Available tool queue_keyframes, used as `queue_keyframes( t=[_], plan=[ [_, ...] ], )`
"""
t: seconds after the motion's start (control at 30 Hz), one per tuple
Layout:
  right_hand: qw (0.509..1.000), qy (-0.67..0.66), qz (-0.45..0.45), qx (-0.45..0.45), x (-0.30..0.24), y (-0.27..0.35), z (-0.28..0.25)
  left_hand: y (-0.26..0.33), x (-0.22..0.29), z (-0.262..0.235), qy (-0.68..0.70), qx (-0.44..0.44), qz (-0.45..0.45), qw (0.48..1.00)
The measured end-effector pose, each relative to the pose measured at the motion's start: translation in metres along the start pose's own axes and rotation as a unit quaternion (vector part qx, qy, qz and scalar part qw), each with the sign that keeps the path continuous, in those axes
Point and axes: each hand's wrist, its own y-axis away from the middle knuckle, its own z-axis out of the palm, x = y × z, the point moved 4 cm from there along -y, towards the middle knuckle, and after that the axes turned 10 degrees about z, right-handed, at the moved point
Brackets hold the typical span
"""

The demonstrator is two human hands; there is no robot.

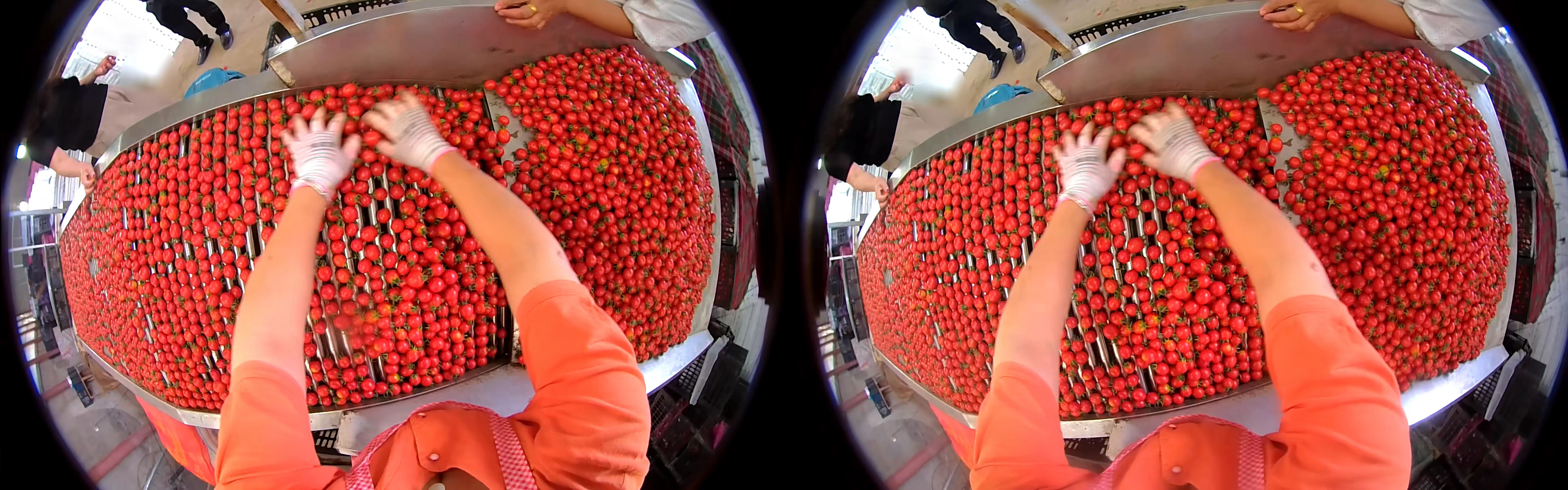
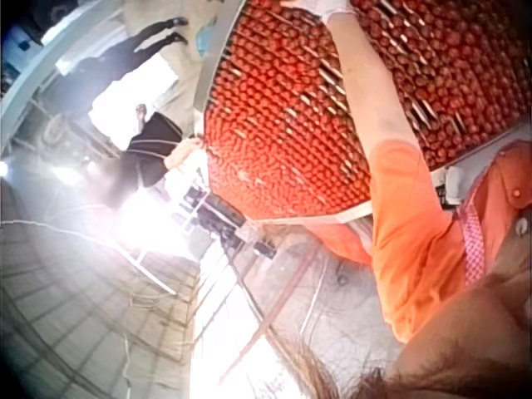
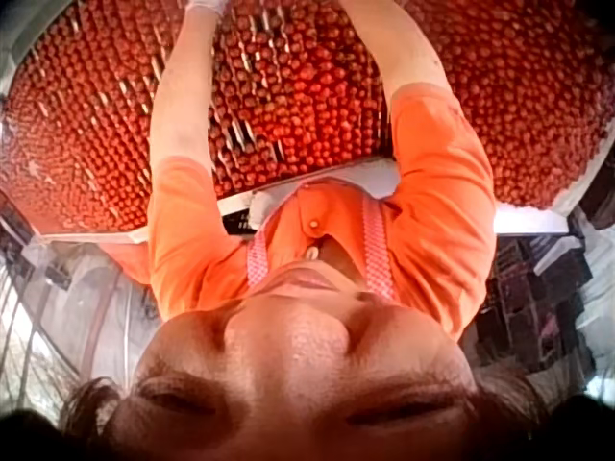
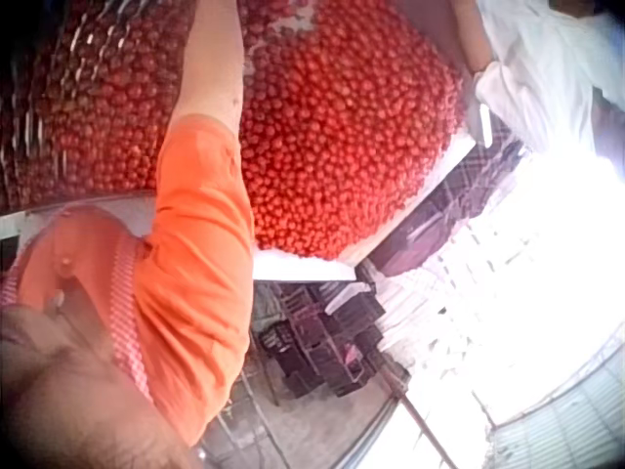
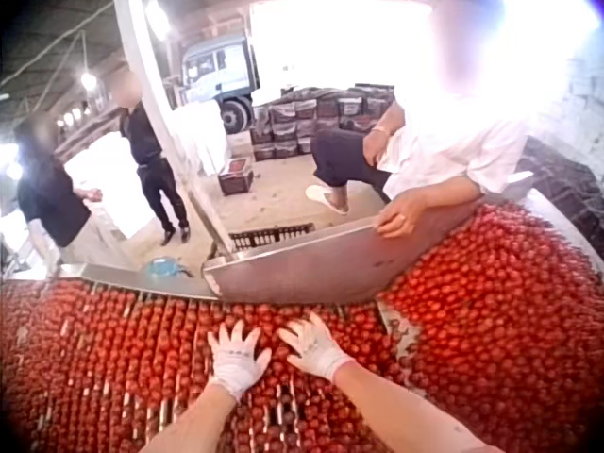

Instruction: The person sorts fruit on a moving roller conveyor belt by hand, picking through the fruit and placing selected items into a crate located underneath the belt.

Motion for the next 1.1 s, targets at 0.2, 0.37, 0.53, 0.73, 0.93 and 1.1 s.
queue_keyframes(
  t=[0.2, 0.37, 0.53, 0.73, 0.93, 1.1],
  plan=[
    [0.988, 0.084, 0.083, 0.101, 0.113, 0.052, -0.002, -0.009, 0.101, 0.005, -0.045, -0.061, 0.018, 0.997],
    [0.955, 0.119, 0.251, 0.106, 0.158, 0.076, 0.013, 0.03, 0.191, 0.012, 0.124, -0.099, 0.183, 0.97],
    [0.956, -0.016, 0.198, 0.217, 0.126, 0.065, 0.001, 0.048, 0.179, -0.002, 0.174, -0.005, 0.227, 0.958],
    [0.975, -0.081, 0.108, 0.174, 0.064, 0.025, 0.006, 0.052, 0.046, -0.032, 0.018, 0.182, -0.041, 0.982],
    [0.992, -0.065, 0.053, 0.097, 0.011, 0.028, 0.016, 0.078, 0.081, -0.017, 0.074, -0.004, 0.029, 0.997],
    [0.994, -0.037, 0.066, 0.076, 0.048, 0.059, 0.014, 0.112, 0.157, 0.022, 0.117, -0.053, 0.149, 0.98]
  ],
)
